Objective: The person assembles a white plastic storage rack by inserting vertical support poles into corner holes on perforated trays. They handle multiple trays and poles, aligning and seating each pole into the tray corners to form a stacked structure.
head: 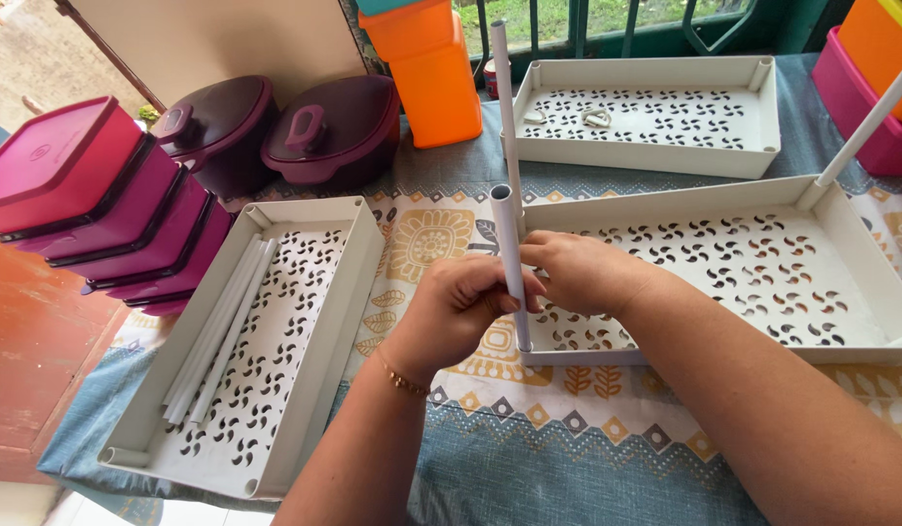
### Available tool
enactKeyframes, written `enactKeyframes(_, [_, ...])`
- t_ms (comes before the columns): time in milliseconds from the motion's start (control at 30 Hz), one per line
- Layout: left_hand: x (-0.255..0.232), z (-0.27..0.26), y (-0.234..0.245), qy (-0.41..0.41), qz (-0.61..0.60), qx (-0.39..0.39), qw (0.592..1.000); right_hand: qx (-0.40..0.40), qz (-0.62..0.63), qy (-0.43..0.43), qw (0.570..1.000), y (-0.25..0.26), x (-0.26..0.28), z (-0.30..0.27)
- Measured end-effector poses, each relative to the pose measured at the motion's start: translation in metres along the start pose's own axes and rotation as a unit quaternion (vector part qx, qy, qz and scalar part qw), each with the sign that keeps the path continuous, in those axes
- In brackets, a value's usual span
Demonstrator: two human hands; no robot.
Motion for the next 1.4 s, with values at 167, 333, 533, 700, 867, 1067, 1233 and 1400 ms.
enactKeyframes(167, [-0.028, -0.005, -0.004, -0.053, 0.098, -0.056, 0.992, 0.043, 0.003, -0.044, 0.998, -0.002, -0.004, 0.004])
enactKeyframes(333, [-0.011, -0.016, -0.026, 0.010, 0.163, -0.167, 0.972, -0.038, 0.006, 0.052, 0.998, -0.006, -0.009, 0.005])
enactKeyframes(533, [0.015, -0.014, -0.014, 0.014, 0.060, -0.081, 0.995, 0.012, 0.003, -0.010, 1.000, -0.004, -0.004, 0.006])
enactKeyframes(700, [0.017, -0.004, -0.005, 0.037, -0.156, 0.036, 0.986, 0.056, -0.008, 0.001, 0.998, 0.000, -0.001, 0.004])
enactKeyframes(867, [0.000, -0.011, -0.006, -0.041, 0.049, -0.035, 0.997, 0.010, 0.015, 0.019, 1.000, -0.004, -0.008, 0.006])
enactKeyframes(1067, [0.014, -0.018, -0.013, 0.024, 0.078, -0.069, 0.994, 0.025, 0.025, -0.009, 0.999, -0.005, -0.010, 0.005])
enactKeyframes(1233, [0.038, -0.011, -0.008, 0.079, -0.206, 0.038, 0.974, 0.028, -0.001, 0.001, 1.000, 0.000, -0.004, 0.003])
enactKeyframes(1400, [0.032, -0.014, -0.005, -0.004, -0.169, 0.023, 0.985, 0.029, 0.002, 0.003, 1.000, 0.001, -0.003, 0.004])
Point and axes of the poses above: each hand's wrist, its own z-axis towards the middle knuckle, its own y-axis out of the back of the hand, x = y × z, the point moved 2 cm from there along z, towards the middle knuckle, and after that the axes turned 2 degrees about -y, right-handed, at the moved point
